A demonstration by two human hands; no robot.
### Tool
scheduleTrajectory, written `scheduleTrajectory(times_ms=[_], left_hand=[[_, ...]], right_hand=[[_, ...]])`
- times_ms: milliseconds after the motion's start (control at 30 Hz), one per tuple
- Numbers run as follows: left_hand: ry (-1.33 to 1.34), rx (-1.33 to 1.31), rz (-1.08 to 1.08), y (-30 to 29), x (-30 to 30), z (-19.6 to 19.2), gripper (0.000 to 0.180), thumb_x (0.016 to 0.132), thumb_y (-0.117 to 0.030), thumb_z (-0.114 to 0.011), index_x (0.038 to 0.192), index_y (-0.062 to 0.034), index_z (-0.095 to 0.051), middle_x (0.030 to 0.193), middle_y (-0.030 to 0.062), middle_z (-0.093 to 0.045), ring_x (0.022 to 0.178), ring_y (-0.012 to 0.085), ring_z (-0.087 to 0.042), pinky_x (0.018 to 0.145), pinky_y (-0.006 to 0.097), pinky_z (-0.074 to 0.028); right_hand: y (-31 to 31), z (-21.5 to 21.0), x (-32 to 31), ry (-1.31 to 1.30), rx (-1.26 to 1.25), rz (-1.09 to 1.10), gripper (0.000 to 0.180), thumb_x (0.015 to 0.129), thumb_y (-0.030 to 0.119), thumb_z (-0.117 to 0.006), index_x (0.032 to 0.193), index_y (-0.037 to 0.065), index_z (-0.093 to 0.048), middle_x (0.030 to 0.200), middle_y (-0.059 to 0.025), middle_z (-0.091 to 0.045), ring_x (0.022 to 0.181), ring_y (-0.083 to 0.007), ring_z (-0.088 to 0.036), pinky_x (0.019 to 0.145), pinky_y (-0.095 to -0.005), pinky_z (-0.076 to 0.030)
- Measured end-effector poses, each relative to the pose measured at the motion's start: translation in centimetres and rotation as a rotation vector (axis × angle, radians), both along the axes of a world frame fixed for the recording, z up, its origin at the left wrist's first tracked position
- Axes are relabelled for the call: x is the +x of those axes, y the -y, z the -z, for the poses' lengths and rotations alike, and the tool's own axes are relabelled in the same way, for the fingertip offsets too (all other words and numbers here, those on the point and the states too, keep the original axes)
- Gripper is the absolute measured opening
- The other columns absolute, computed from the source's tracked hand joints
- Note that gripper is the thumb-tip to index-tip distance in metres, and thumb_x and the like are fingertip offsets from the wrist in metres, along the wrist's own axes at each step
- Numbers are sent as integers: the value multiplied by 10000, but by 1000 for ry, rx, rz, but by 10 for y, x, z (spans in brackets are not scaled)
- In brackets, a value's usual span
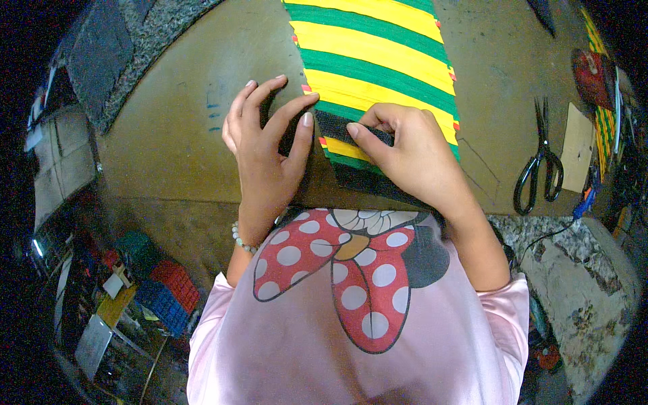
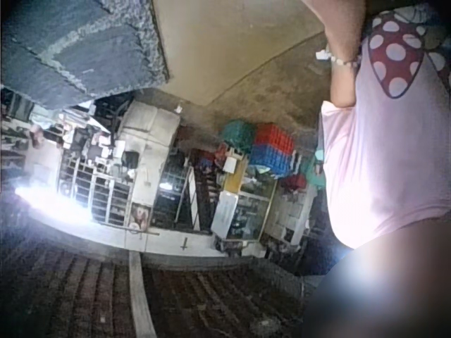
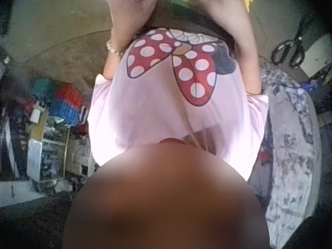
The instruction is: The person cuts a colorful striped sheet into narrow strips using scissors, then folds and stacks them. They place black strips along the edges of a larger striped sheet and press them down, repeating the process to assemble layered components.
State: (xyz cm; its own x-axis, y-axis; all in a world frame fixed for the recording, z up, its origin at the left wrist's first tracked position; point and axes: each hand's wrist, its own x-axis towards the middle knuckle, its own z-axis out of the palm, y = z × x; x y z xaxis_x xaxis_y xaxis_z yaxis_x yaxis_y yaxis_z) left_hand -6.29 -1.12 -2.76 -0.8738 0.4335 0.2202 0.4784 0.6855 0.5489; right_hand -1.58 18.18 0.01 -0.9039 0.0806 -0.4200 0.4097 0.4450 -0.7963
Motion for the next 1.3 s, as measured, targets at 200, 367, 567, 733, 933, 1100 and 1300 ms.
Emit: scheduleTrajectory(times_ms=[200,367,567,733,933,1100,1300], left_hand=[[-5,13,-26,-1,-2,2,218,846,-227,-691,1062,-203,-699,1300,47,-524,1312,343,-371,1068,533,-212],[-5,3,-44,-2,-2,2,246,813,-246,-732,1054,-210,-699,1291,36,-532,1313,334,-373,1073,533,-214],[-16,-19,-53,-4,-2,2,274,788,-246,-759,1051,-207,-695,1294,33,-526,1313,327,-372,1081,524,-220],[12,-44,-56,-6,-2,-1,267,794,-228,-750,1056,-213,-695,1308,39,-523,1321,345,-358,1086,527,-211],[2,-65,63,-8,-3,-4,241,816,-152,-693,986,-314,-747,1363,19,-510,1340,380,-331,1086,625,-132],[-9,-83,145,-7,-5,-3,273,846,-127,-655,931,-356,-775,1369,-22,-535,1352,378,-328,1090,666,-69],[-44,-80,167,-7,-4,-1,278,862,-127,-646,939,-360,-776,1347,-29,-564,1358,366,-331,1090,671,-68]], right_hand=[[1,0,-5,37,-10,6,257,879,210,-684,810,-36,-658,628,-128,-594,541,-159,-497,536,-321,-417],[0,4,-3,-27,-38,-11,247,877,211,-682,807,-25,-657,616,-126,-576,547,-153,-488,533,-319,-410],[1,6,-7,-24,10,-65,271,914,206,-674,802,-35,-622,617,-8,-564,561,-63,-464,514,-251,-377],[-10,-19,4,-23,233,-67,269,897,213,-692,801,-29,-626,626,-91,-602,551,-109,-518,527,-272,-405],[-34,-20,34,-22,264,45,324,860,328,-707,840,6,-670,649,-202,-617,559,-346,-607,538,-418,-452],[-38,-5,41,-22,327,68,318,852,340,-717,849,26,-672,643,-200,-614,573,-350,-616,539,-430,-451],[-37,-6,41,-69,346,48,314,847,343,-717,831,35,-658,639,-191,-615,585,-358,-622,540,-435,-461]])
